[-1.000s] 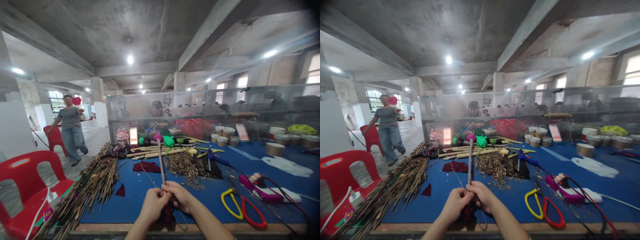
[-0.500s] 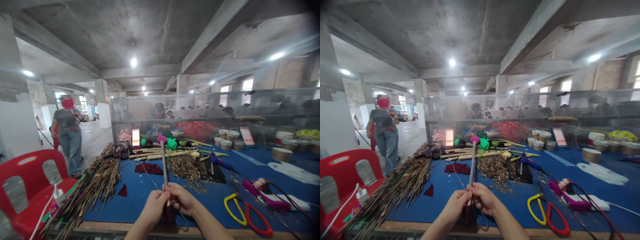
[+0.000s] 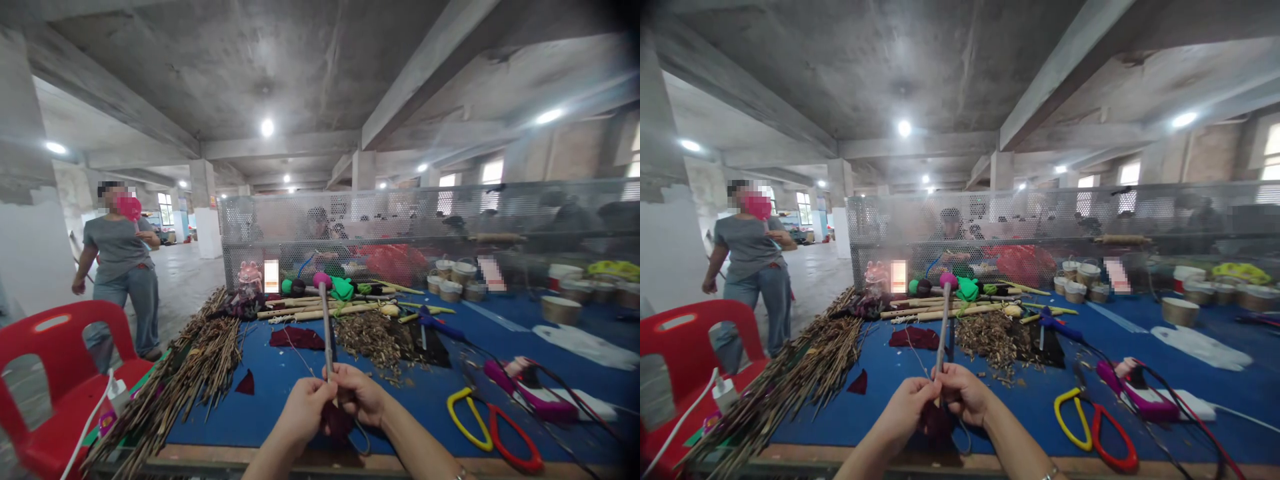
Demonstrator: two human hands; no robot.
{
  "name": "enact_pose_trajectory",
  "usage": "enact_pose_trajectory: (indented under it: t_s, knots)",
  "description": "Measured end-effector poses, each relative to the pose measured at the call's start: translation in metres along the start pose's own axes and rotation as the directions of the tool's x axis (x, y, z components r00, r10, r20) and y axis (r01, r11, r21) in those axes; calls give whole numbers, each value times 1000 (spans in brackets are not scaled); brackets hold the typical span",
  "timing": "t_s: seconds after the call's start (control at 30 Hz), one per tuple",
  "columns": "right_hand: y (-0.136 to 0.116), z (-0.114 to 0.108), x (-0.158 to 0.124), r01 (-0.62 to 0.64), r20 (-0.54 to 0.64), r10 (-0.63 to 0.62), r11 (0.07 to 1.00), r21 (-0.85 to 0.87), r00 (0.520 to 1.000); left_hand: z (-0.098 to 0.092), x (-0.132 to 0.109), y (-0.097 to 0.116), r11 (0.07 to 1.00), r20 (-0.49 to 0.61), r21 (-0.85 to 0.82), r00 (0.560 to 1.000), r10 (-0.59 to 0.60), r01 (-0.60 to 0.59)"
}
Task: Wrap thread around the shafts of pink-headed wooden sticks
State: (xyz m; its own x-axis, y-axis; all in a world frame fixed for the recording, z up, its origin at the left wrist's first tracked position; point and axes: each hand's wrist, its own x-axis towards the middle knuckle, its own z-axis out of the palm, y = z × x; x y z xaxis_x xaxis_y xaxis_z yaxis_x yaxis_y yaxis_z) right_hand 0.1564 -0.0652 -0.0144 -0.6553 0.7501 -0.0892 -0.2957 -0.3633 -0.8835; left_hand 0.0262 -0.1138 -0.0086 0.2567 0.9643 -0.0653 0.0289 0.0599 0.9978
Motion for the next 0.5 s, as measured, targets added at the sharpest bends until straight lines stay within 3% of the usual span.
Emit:
enact_pose_trajectory:
  t_s: [0.07, 0.13, 0.23, 0.3, 0.5]
  knots:
    - [1, 1, 1, -12, -21, 12, 1000, -18, 1000, -1, 0, -1, 999, -3, -8, 999, -50, 50]
    - [4, 1, 4, -22, -44, 19, 998, -65, 999, -5, 3, -2, 991, -60, 118, 997, -56, 63]
    - [9, -2, 8, -13, -45, 7, 992, -127, 999, -14, 5, 1, 937, -110, 350, 992, 58, -16]
    - [9, -6, 9, -11, -18, 9, 993, -121, 1000, -17, 5, 6, 918, -83, 392, 992, 97, -57]
    - [-5, -12, 10, -155, 67, 158, 986, -53, 985, -7, 2, 15, 993, 53, 112, 998, 25, -30]
